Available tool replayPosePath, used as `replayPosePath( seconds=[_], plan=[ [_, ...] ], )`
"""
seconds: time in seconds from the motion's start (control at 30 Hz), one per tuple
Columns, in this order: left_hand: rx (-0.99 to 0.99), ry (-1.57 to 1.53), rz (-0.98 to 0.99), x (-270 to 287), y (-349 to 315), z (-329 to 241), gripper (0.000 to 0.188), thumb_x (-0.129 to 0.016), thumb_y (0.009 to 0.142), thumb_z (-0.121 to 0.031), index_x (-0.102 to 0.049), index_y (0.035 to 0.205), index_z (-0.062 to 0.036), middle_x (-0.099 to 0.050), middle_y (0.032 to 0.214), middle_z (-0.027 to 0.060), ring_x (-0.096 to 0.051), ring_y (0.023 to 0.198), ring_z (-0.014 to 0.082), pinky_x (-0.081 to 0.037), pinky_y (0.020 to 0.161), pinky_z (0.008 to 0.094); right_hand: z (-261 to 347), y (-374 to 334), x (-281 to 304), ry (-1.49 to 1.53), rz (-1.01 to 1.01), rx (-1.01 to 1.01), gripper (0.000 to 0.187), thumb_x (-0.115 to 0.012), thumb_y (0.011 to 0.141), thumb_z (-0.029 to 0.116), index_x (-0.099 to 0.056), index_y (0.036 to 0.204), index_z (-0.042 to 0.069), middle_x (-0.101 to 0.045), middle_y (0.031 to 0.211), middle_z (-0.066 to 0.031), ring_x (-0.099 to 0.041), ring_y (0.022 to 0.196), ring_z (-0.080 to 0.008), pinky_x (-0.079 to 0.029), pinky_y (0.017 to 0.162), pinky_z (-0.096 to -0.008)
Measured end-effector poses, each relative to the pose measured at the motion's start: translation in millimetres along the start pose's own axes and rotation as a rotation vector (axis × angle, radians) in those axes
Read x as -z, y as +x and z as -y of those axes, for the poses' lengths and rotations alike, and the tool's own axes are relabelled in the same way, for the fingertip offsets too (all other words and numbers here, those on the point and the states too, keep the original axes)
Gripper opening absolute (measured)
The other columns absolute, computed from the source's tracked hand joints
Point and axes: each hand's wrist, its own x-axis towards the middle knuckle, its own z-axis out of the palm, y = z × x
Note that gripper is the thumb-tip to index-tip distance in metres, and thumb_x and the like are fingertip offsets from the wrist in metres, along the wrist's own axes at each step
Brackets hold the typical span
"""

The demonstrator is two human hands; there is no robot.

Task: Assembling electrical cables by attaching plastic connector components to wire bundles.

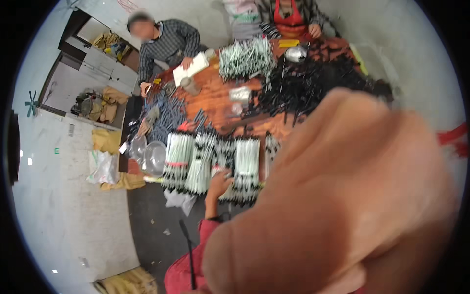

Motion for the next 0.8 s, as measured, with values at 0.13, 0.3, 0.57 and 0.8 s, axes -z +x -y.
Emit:
replayPosePath(
  seconds=[0.13, 0.3, 0.57, 0.8],
  plan=[
    [0.137, -0.106, 0.109, 7, -6, -27, 0.046, -0.072, 0.079, -0.030, -0.063, 0.120, -0.0097, -0.062, 0.117, 0.0185, -0.061, 0.104, 0.0366, -0.050, 0.088, 0.0443, 52, 57, -52, -0.055, 0.060, -0.062, 0.010, -0.066, 0.086, 0.008, -0.071, 0.077, 0.005, -0.069, 0.070, -0.0076, -0.065, 0.051, -0.0142, -0.054, 0.050, -0.0246],
    [-0.009, -0.041, 0.012, 12, -8, 20, 0.044, -0.073, 0.080, -0.025, -0.064, 0.121, -0.0097, -0.063, 0.114, 0.0176, -0.064, 0.094, 0.0348, -0.052, 0.084, 0.0436, 65, 120, -71, -0.120, 0.124, -0.150, 0.011, -0.066, 0.086, 0.009, -0.072, 0.078, 0.006, -0.069, 0.070, -0.0072, -0.064, 0.051, -0.0140, -0.055, 0.050, -0.0245],
    [0.079, 0.080, 0.055, 35, -8, -47, 0.049, -0.074, 0.081, -0.027, -0.061, 0.125, -0.0097, -0.062, 0.111, 0.0183, -0.065, 0.087, 0.0332, -0.052, 0.075, 0.0421, 124, -30, 14, -0.178, 0.084, -0.148, 0.011, -0.066, 0.087, 0.010, -0.072, 0.079, 0.006, -0.069, 0.070, -0.0065, -0.064, 0.050, -0.0136, -0.055, 0.050, -0.0243],
    [0.076, 0.054, 0.076, 21, -23, -66, 0.048, -0.075, 0.081, -0.028, -0.063, 0.123, -0.0084, -0.061, 0.110, 0.0193, -0.065, 0.084, 0.0318, -0.052, 0.074, 0.0416, 166, -75, 22, -0.145, 0.084, -0.120, 0.012, -0.065, 0.088, 0.010, -0.073, 0.080, 0.006, -0.068, 0.070, -0.0059, -0.064, 0.050, -0.0133, -0.055, 0.051, -0.0242]
  ],
)
